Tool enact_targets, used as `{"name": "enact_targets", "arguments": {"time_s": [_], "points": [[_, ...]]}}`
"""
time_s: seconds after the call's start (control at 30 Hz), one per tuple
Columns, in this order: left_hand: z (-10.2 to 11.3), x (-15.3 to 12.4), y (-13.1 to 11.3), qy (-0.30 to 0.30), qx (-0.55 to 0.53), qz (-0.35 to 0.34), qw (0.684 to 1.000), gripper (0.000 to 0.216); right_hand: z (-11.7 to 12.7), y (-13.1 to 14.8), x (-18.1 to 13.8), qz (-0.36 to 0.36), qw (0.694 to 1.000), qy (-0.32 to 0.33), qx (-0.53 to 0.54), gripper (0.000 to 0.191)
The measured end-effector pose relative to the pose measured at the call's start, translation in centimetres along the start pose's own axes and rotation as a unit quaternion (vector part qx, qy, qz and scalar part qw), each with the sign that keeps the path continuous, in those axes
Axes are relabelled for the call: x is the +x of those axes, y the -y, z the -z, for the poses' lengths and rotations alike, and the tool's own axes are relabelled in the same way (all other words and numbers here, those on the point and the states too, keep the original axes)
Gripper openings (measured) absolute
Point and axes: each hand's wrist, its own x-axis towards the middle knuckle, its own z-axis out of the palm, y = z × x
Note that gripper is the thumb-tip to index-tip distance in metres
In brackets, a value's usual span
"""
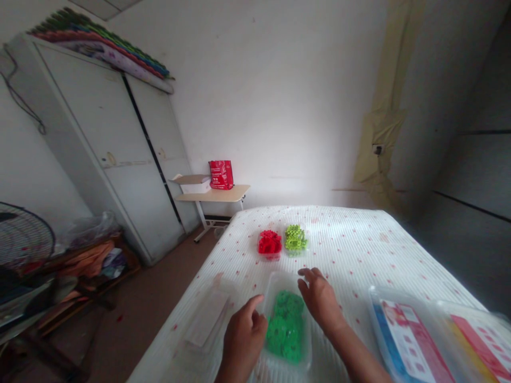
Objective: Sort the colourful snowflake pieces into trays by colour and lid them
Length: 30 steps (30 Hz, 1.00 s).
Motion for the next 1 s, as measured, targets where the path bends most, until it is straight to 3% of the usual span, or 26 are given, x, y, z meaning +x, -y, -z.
{"name": "enact_targets", "arguments": {"time_s": [0.2, 0.3, 0.5, 0.7, 1.0], "points": [[-0.3, 3.0, 0.6, 0.002, -0.139, 0.006, 0.990, 0.036, -0.6, -1.1, 0.1, -0.074, 0.974, -0.014, 0.212, 0.034], [-1.1, 5.5, -0.1, 0.006, -0.235, 0.018, 0.972, 0.022, -0.5, -1.1, -0.3, -0.124, 0.959, -0.009, 0.255, 0.040], [-3.4, 8.2, -1.0, 0.021, -0.320, 0.035, 0.947, 0.030, -0.2, -0.5, -0.9, -0.190, 0.904, 0.023, 0.382, 0.034], [-4.0, 8.3, -0.4, 0.013, -0.353, 0.048, 0.934, 0.024, -0.2, -0.2, -0.7, -0.228, 0.882, 0.034, 0.411, 0.032], [-4.3, 8.0, -0.8, -0.001, -0.380, 0.077, 0.922, 0.022, -1.2, -1.1, -0.7, -0.209, 0.877, 0.021, 0.432, 0.036]]}}
